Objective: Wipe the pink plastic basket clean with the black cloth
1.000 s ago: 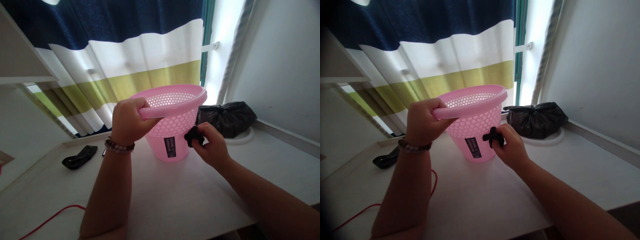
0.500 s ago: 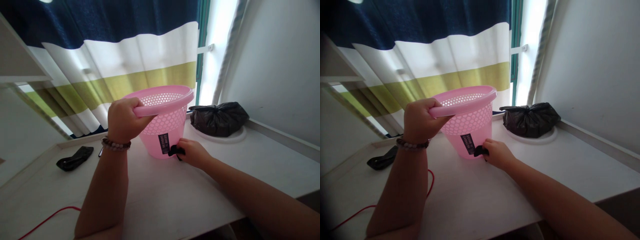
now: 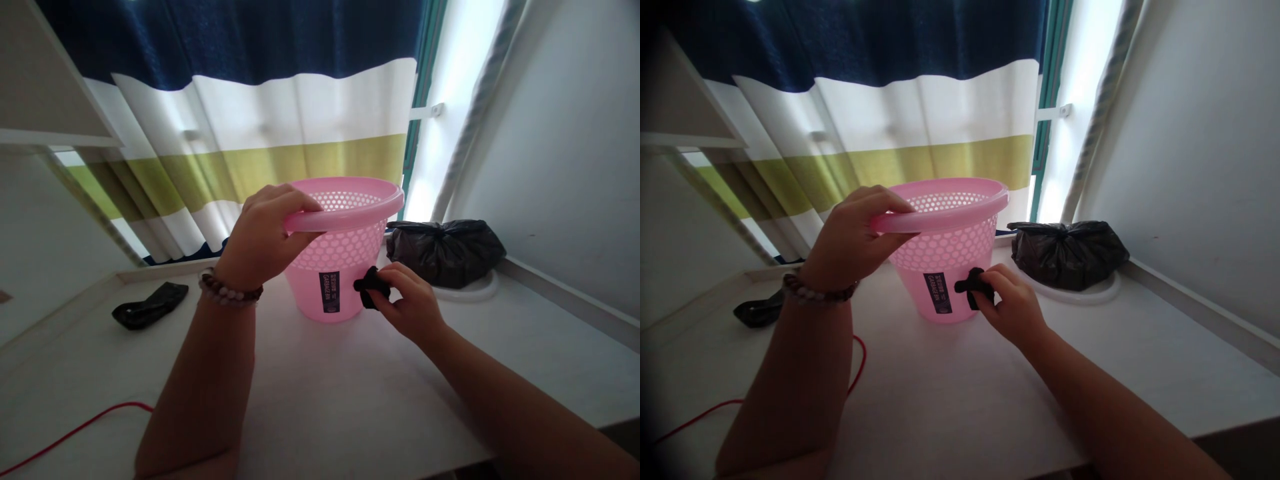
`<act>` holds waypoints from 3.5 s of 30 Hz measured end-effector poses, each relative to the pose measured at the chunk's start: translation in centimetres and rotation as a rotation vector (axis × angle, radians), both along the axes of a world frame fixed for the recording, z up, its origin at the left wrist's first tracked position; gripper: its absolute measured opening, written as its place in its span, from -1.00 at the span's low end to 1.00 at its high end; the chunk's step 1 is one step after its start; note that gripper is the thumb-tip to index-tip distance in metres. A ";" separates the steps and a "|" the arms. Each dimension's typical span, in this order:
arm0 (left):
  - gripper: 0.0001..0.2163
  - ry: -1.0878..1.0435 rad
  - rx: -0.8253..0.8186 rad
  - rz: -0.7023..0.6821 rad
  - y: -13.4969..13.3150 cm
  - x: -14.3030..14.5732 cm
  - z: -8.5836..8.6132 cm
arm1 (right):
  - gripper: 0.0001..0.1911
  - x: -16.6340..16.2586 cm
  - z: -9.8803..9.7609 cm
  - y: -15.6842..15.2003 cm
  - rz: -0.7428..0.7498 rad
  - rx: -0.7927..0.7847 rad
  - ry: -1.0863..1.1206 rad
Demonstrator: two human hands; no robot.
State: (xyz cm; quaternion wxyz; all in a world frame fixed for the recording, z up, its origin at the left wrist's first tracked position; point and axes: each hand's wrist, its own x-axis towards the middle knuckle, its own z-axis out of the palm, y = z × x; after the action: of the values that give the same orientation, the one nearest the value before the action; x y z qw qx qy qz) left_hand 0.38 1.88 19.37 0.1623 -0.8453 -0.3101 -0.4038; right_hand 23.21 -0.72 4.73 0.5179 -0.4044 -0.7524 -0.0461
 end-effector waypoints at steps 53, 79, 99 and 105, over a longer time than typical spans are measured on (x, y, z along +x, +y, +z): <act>-0.65 -0.153 0.010 0.136 1.0 -0.3 -1.1 | -0.87 -1.0 0.4 -1.5 -0.122 -0.029 -0.075; -0.65 -0.162 0.048 0.151 0.8 0.3 -1.2 | -0.84 -1.1 0.3 -0.9 -0.028 -0.063 -0.013; -0.66 -0.240 0.033 0.062 1.2 0.2 -1.4 | -0.89 -2.7 -2.1 -0.5 -0.022 -0.463 -0.707; -0.64 -0.250 0.067 0.018 1.7 0.2 -1.5 | -0.94 -1.7 -0.9 -1.1 -0.031 -0.260 -0.426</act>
State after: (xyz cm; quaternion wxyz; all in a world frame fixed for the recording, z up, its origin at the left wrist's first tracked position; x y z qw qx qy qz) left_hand 0.57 3.53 17.85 0.1543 -0.7795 -0.3217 -0.5149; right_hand 21.52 -1.82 3.86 0.2903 -0.4604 -0.8379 -0.0412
